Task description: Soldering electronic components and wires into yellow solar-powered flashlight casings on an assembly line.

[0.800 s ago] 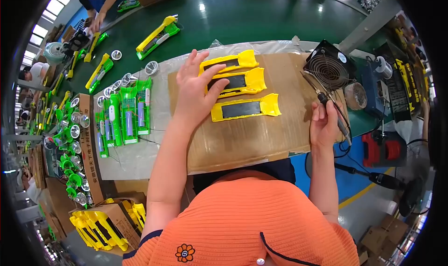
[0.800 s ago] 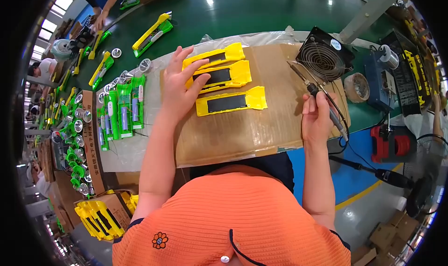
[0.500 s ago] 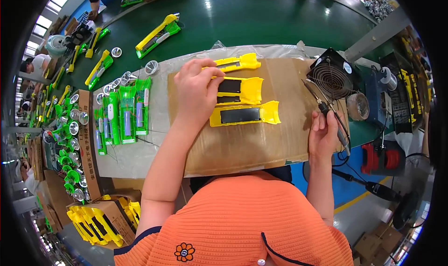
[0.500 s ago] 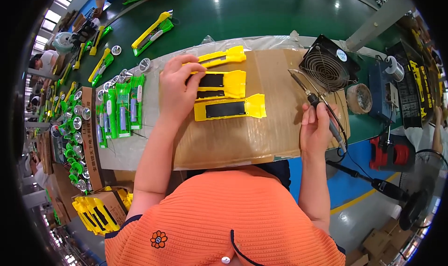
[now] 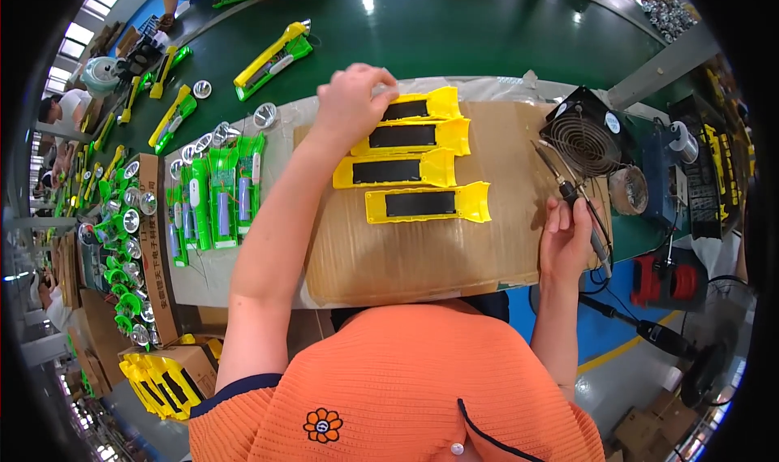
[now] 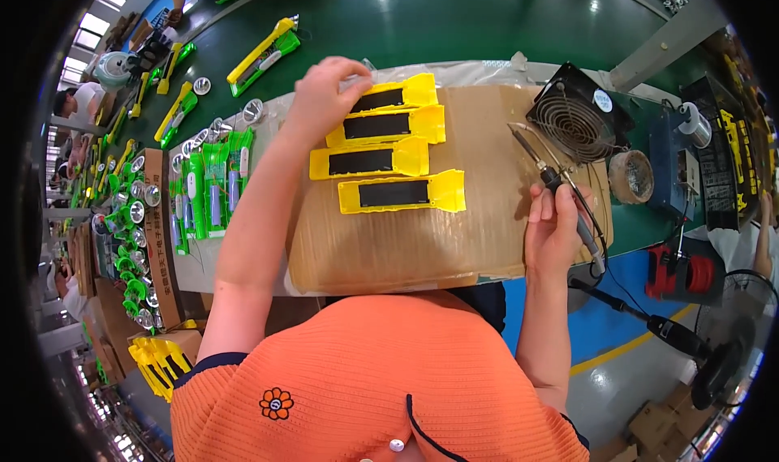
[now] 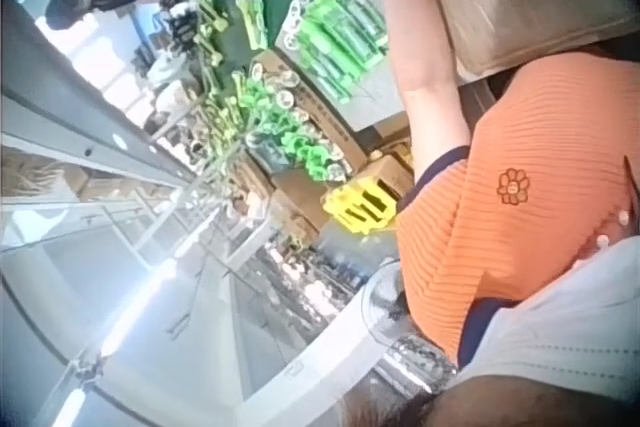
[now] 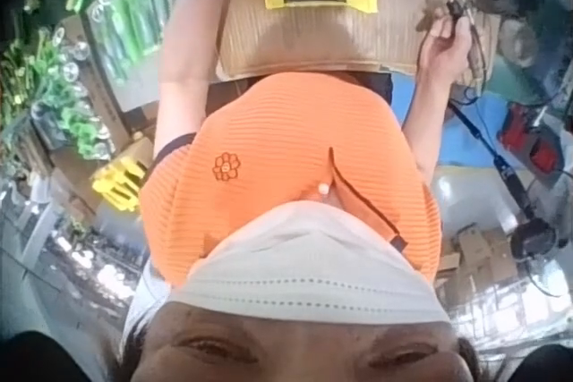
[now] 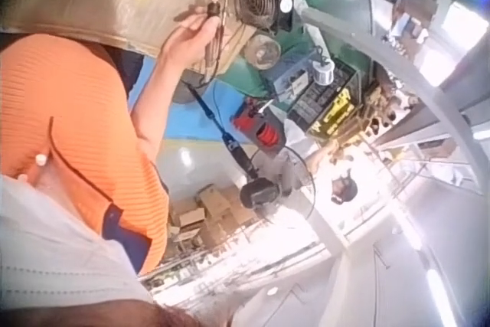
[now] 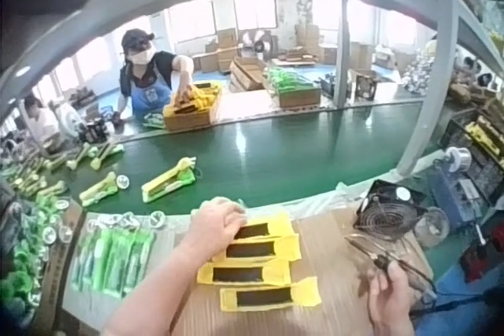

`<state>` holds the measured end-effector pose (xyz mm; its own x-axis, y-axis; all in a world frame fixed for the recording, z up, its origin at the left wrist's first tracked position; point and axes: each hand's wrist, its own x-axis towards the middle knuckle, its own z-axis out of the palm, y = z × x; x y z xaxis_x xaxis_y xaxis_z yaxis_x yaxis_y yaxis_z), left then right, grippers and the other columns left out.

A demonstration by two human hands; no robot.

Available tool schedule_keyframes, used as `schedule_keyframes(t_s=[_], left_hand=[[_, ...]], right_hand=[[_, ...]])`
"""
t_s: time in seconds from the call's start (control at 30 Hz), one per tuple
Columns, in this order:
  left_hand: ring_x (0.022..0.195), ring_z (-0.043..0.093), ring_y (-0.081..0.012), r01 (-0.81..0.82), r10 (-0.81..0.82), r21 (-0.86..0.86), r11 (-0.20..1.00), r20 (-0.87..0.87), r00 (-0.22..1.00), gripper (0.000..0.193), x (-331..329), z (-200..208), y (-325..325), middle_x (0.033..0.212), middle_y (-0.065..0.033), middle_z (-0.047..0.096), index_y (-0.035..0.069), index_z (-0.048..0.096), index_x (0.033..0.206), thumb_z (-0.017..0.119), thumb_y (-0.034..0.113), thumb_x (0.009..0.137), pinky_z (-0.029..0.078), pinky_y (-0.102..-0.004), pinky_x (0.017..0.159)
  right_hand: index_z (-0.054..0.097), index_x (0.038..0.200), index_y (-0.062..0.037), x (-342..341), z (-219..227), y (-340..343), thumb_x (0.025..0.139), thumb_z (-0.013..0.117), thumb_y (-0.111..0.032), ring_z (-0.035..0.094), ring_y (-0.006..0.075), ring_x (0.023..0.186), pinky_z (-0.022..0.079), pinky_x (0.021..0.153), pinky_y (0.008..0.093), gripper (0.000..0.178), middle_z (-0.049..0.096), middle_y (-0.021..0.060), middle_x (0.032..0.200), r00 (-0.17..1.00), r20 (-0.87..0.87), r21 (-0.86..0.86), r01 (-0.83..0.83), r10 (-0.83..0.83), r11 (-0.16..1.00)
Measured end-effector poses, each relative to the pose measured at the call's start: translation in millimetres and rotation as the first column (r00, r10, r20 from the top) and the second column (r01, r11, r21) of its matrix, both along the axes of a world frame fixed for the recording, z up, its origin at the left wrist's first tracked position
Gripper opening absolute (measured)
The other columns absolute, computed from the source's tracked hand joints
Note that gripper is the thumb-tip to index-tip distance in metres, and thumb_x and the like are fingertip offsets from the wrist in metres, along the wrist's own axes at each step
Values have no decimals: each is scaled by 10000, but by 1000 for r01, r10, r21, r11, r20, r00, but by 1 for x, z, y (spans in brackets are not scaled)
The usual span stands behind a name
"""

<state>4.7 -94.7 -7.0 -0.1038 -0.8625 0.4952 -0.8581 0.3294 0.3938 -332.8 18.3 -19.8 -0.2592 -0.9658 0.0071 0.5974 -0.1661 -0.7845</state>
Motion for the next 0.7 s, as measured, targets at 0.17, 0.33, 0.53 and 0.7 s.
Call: schedule_keyframes(t_s=[0.17,0.33,0.53,0.7], left_hand=[[937,618,-284,205,-186,106,973,-168,968,158,-27,47,113,991,-66,662,117,716,950,759,177,811,475,-410,816],[887,622,-230,233,-247,130,964,103,964,117,-38,13,161,943,-24,647,124,673,948,704,158,841,475,-371,802],[872,605,-314,-552,567,-146,821,94,818,94,60,43,189,927,-103,650,82,654,952,669,152,890,457,-445,775],[952,636,-327,-763,750,36,645,161,642,369,119,36,202,1004,-155,671,26,668,1094,763,251,817,494,-436,847]], right_hand=[[488,866,-110,-2,-13,-3,1002,570,-120,404,96,589,486,901,349,159,388,-21,646,999,52,54,-13,10,998],[519,915,-116,-19,-21,-1,1030,532,-133,383,93,601,511,909,337,117,334,-38,630,996,42,51,-75,72,996],[507,912,-101,-16,-15,-3,1018,541,-122,387,97,601,476,948,349,113,332,-20,631,995,-8,21,-103,104,994],[501,922,-92,-15,-12,-3,1026,526,-126,387,96,599,471,951,352,112,335,-21,633,994,-54,37,-89,91,995]])
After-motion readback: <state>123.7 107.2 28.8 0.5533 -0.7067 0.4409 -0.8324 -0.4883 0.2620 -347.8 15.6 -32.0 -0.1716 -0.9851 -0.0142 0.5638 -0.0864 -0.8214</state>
